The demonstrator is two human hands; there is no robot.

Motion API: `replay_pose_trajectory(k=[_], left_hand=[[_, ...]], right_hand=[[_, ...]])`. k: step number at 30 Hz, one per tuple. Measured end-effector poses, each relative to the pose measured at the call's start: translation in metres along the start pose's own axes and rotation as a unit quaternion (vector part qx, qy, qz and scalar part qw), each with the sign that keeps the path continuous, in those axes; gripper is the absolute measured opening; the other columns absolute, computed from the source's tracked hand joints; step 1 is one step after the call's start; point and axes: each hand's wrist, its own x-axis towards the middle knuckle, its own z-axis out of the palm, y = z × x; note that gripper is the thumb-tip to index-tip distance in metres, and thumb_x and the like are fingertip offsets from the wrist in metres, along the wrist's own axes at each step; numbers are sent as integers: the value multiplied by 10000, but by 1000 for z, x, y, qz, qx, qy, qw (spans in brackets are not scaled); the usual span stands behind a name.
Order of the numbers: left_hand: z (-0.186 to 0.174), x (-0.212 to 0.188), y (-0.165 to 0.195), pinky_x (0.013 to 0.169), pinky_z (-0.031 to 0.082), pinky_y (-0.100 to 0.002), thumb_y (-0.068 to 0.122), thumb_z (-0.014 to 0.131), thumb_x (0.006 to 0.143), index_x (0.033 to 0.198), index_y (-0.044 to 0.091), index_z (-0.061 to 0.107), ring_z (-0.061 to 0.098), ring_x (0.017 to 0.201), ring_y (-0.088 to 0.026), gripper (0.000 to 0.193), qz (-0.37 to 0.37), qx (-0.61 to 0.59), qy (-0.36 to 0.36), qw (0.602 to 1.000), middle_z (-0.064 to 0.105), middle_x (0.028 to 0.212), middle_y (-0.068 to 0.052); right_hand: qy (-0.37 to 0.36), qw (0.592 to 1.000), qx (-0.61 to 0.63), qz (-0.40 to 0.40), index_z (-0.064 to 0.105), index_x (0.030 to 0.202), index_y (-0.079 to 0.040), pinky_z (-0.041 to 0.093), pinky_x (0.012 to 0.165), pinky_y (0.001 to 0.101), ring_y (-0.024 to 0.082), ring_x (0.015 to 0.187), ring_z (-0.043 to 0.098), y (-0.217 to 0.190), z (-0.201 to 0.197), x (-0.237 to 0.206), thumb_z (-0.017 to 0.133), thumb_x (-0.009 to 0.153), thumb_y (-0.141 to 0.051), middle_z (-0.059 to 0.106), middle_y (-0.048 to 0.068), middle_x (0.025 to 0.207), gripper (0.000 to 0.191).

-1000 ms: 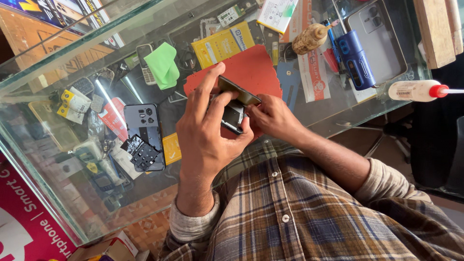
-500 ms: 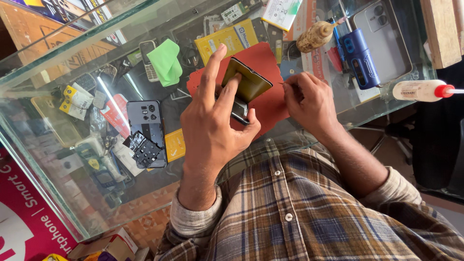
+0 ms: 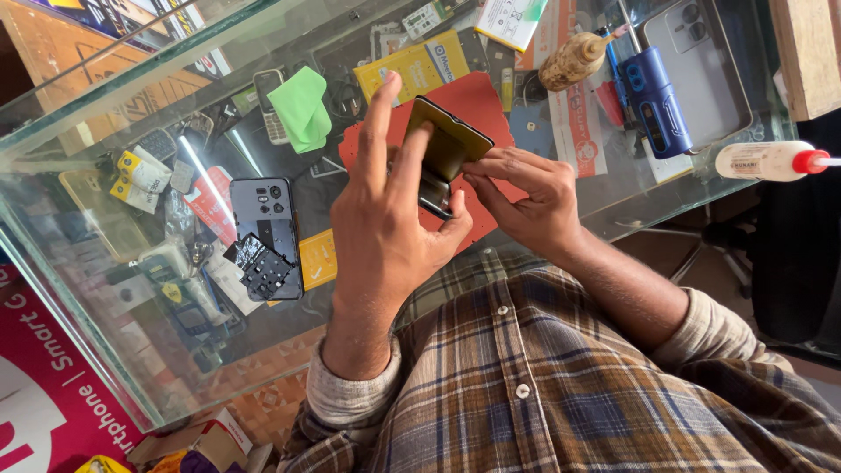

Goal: The person works on a disassembled smartphone at a glass counter, peeling the old back cover away, applying liquid adhesive from a bottle onto the phone frame, and scraping old adhesive residue from the edges with a small blue tool. They then press the frame and reach for a glue bottle again near the end.

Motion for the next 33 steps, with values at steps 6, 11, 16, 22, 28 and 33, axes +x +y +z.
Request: replay_pose_trajectory(k=[6,11,16,22,28,33], left_hand=[[12,-17,-2,1055,607,-326,125,895,878,1507,29,304,647,1241,-259,868,-12,-136,90,987,319,1597,-215],[4,-32,-4,1111,571,-370,99,900,848,1382,59,408,605,1318,-292,727,-1,-110,77,991,349,1562,-164],[-7,-35,-2,1032,581,-369,119,894,776,1204,142,636,627,1232,-286,501,16,-50,53,997,411,1534,-114],[-10,-24,-4,970,605,-373,143,871,785,1233,97,639,674,1186,-278,507,12,-45,48,998,479,1538,-121],[-14,-14,-9,924,633,-363,194,880,771,1257,77,626,729,1129,-258,560,17,-39,32,999,448,1591,-119],[-18,-11,-6,852,624,-359,229,890,732,1187,86,646,735,1029,-220,536,12,-15,1,1000,466,1573,-75]], right_hand=[[37,999,-33,-20,732,1091,33,606,785,338,261,910,765,-3,7,-3,761,902,103,748,159,995,204],[20,995,-55,-78,723,1037,42,619,832,378,295,943,760,-9,8,-3,769,874,109,744,171,1008,183],[-14,989,-76,-129,707,1037,45,621,903,404,336,1053,749,-12,10,-6,775,851,91,741,210,1159,204],[25,996,-81,-35,581,1037,24,589,708,391,294,845,747,5,5,-14,676,977,99,725,146,948,135],[-129,973,-184,-44,565,1010,-6,535,606,418,334,709,668,24,6,-21,676,936,-48,652,131,796,140],[-127,960,-230,-100,563,955,-51,522,595,397,263,663,642,30,14,-18,725,950,-75,615,68,736,164]])
